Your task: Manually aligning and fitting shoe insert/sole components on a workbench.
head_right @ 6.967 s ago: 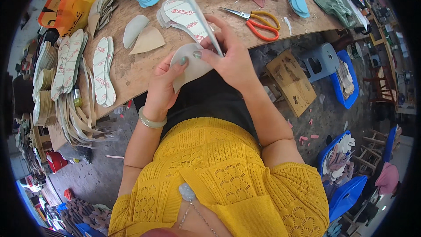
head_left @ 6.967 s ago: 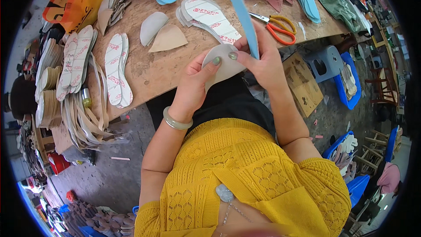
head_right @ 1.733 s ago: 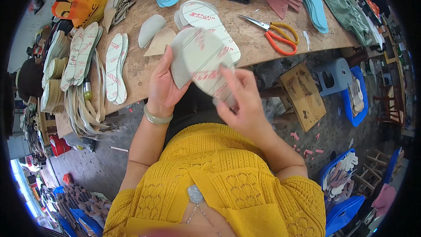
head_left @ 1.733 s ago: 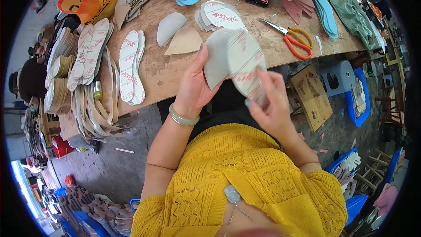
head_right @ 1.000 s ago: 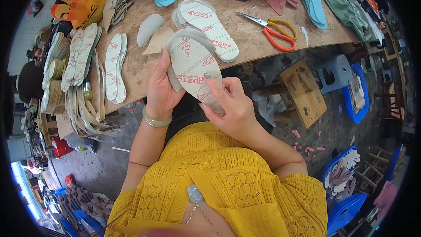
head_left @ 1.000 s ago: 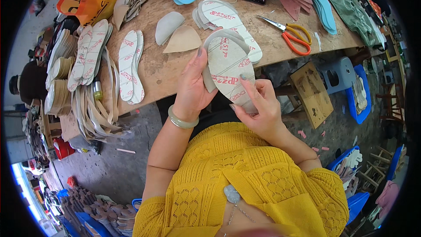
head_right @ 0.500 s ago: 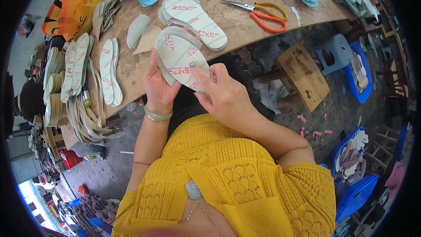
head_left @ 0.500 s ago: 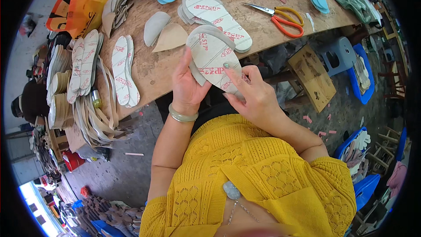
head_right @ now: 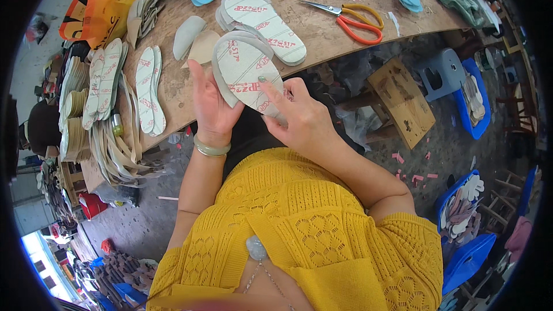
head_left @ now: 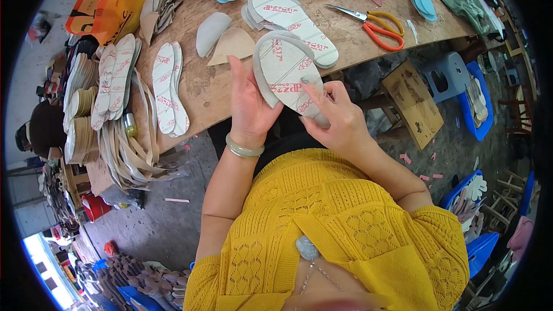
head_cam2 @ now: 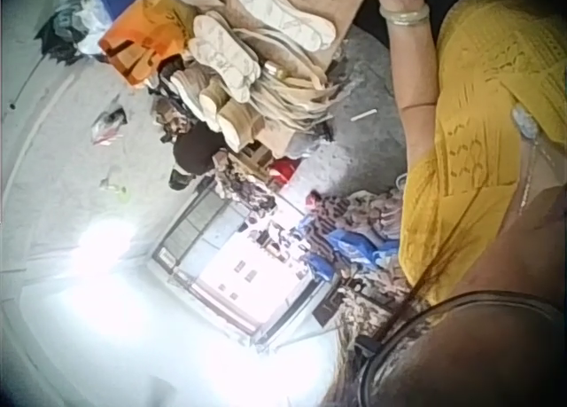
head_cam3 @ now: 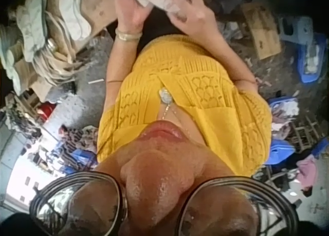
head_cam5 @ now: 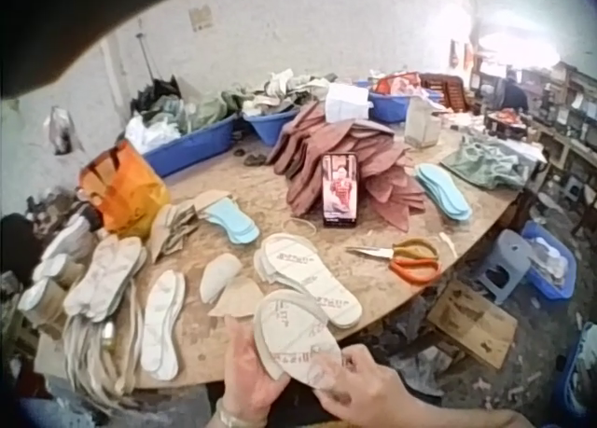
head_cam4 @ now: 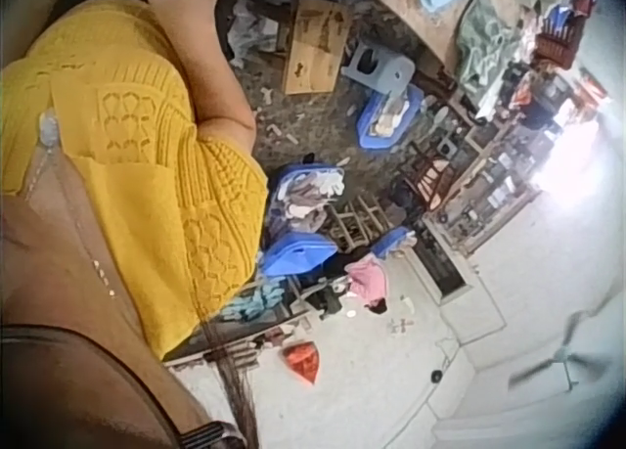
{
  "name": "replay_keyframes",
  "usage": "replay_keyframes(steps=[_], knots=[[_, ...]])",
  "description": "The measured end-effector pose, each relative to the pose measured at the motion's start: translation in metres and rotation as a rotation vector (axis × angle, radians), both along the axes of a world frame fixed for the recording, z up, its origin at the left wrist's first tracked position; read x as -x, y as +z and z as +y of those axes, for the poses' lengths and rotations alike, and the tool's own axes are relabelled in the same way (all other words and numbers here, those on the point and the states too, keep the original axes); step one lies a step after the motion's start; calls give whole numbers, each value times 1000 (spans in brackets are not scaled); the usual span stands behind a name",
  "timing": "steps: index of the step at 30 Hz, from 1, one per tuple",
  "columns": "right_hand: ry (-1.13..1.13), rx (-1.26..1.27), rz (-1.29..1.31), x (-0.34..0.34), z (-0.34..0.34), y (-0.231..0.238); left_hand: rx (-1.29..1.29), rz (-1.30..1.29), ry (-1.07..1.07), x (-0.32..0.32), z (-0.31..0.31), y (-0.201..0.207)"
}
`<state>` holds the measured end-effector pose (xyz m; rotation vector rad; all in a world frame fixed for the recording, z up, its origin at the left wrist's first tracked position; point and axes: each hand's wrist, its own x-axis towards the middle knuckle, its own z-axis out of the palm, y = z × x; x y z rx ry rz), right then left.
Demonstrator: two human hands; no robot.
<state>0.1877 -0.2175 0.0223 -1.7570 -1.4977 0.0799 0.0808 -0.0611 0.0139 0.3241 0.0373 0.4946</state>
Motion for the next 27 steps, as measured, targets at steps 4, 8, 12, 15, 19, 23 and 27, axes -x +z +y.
replay_keyframes(steps=[4,8,12,15,19,23,27], knots=[[26,-21,66,1,6,-8,50,37,3,4,3,4],[56,-29,86,1,10,-13,13,99,55,7,3,7],[85,27,131,1,13,-7,-44,79,66,6,3,13],[183,-16,230,-1,16,-11,-125,27,76,0,-1,22],[500,-24,1638,-1,18,-18,-268,216,161,-2,2,14],[594,-28,2010,-1,18,-20,-520,512,229,-1,2,5],[651,-58,2124,-3,17,-19,-503,565,279,5,6,2]])
